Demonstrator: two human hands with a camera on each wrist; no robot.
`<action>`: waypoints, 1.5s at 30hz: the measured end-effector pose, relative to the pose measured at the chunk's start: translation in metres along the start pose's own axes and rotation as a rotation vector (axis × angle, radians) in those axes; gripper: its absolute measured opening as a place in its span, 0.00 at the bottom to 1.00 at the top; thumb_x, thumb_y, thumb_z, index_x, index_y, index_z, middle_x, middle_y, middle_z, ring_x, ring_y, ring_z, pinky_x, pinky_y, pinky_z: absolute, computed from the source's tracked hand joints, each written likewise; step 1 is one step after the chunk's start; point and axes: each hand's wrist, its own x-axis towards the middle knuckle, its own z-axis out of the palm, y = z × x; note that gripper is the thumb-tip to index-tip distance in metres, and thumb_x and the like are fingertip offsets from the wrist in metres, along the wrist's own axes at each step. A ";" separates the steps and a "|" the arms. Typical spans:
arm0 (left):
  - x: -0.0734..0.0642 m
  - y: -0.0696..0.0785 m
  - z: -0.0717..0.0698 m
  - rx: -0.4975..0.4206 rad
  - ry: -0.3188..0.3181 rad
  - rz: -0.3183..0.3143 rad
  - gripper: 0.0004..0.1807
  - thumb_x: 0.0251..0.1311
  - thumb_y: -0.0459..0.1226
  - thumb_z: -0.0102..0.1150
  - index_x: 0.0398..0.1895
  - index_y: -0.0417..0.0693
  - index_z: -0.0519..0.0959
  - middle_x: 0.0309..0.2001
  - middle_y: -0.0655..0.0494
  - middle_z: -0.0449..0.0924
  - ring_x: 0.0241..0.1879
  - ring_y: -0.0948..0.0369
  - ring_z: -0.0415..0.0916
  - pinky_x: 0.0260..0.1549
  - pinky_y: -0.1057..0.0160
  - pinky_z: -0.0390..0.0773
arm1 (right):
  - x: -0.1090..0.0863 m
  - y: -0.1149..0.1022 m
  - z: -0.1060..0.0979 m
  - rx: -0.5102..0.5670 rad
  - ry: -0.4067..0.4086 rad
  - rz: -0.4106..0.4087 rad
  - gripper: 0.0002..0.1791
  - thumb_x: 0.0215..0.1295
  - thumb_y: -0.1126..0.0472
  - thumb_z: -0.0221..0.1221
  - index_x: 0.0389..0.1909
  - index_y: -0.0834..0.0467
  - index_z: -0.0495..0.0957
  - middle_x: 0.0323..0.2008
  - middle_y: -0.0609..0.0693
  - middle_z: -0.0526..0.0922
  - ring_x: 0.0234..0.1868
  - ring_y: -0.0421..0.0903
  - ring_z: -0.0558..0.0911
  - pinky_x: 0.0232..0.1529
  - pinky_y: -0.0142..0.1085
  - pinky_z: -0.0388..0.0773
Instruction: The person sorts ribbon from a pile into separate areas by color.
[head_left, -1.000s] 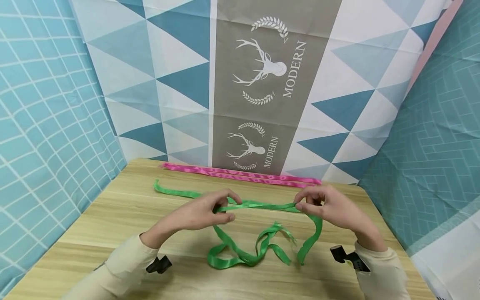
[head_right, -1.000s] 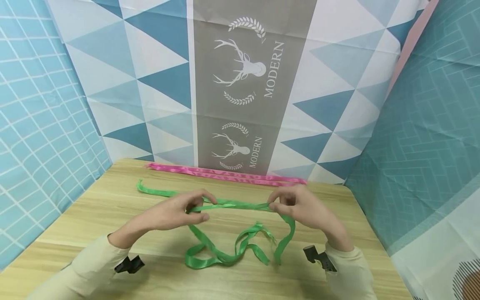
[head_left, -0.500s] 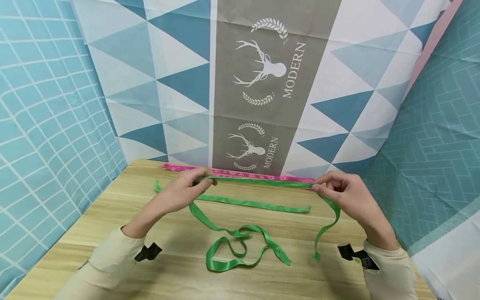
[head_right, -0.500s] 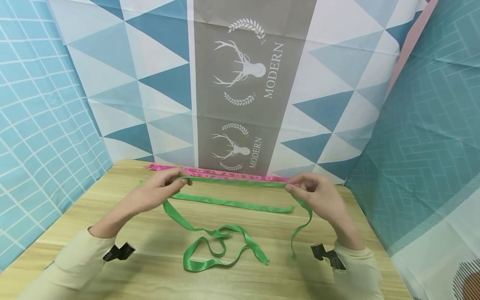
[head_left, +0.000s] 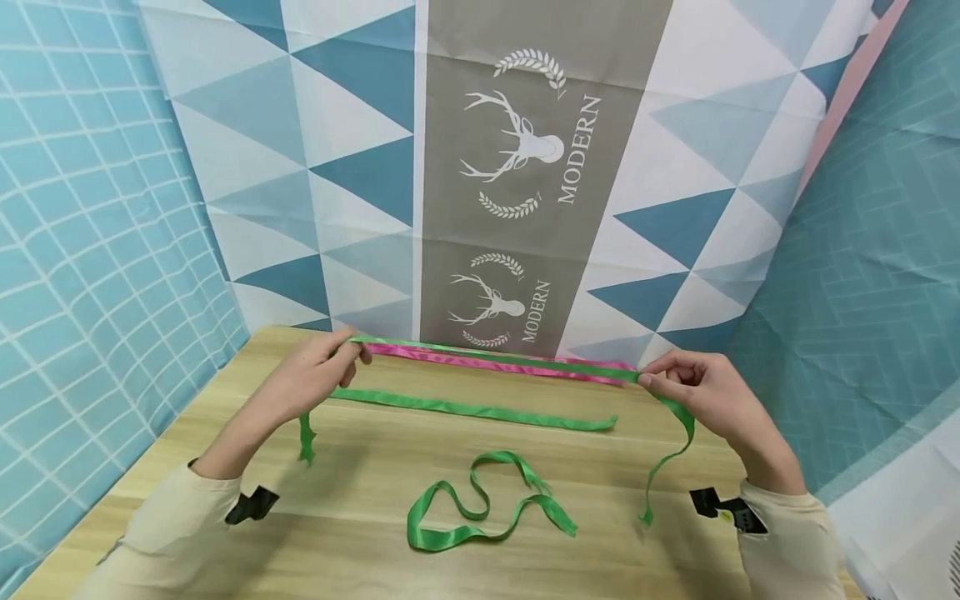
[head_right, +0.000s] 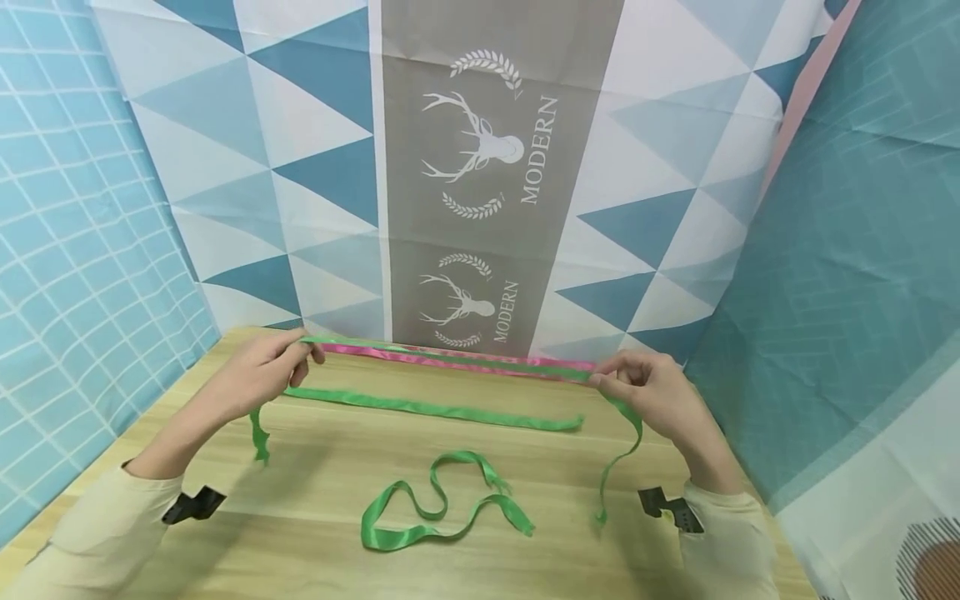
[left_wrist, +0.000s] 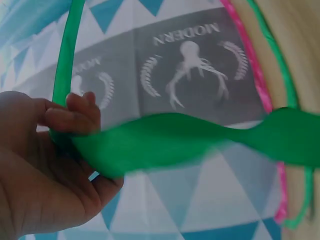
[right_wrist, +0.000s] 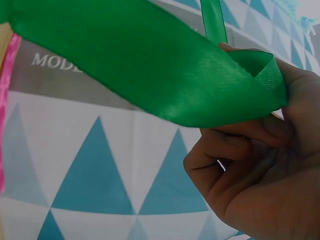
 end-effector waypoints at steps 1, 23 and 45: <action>-0.002 -0.006 -0.002 -0.008 -0.019 -0.015 0.24 0.82 0.45 0.32 0.30 0.44 0.74 0.32 0.49 0.76 0.22 0.54 0.65 0.27 0.56 0.70 | 0.000 0.004 0.001 -0.001 -0.011 0.002 0.09 0.69 0.52 0.67 0.42 0.53 0.87 0.17 0.51 0.68 0.19 0.48 0.66 0.24 0.40 0.66; -0.006 -0.124 -0.062 -0.299 -0.147 -0.074 0.29 0.83 0.50 0.35 0.48 0.32 0.78 0.34 0.38 0.74 0.30 0.49 0.72 0.29 0.56 0.74 | 0.004 0.066 -0.004 -0.128 -0.074 0.037 0.09 0.72 0.54 0.64 0.45 0.55 0.86 0.37 0.50 0.82 0.33 0.49 0.78 0.32 0.39 0.77; -0.007 -0.184 -0.067 -0.103 -0.108 -0.536 0.24 0.78 0.45 0.43 0.45 0.34 0.82 0.31 0.53 0.79 0.24 0.64 0.71 0.26 0.63 0.74 | 0.011 0.114 0.007 -0.143 -0.422 -0.087 0.03 0.72 0.64 0.62 0.41 0.57 0.85 0.33 0.45 0.81 0.32 0.42 0.78 0.33 0.36 0.77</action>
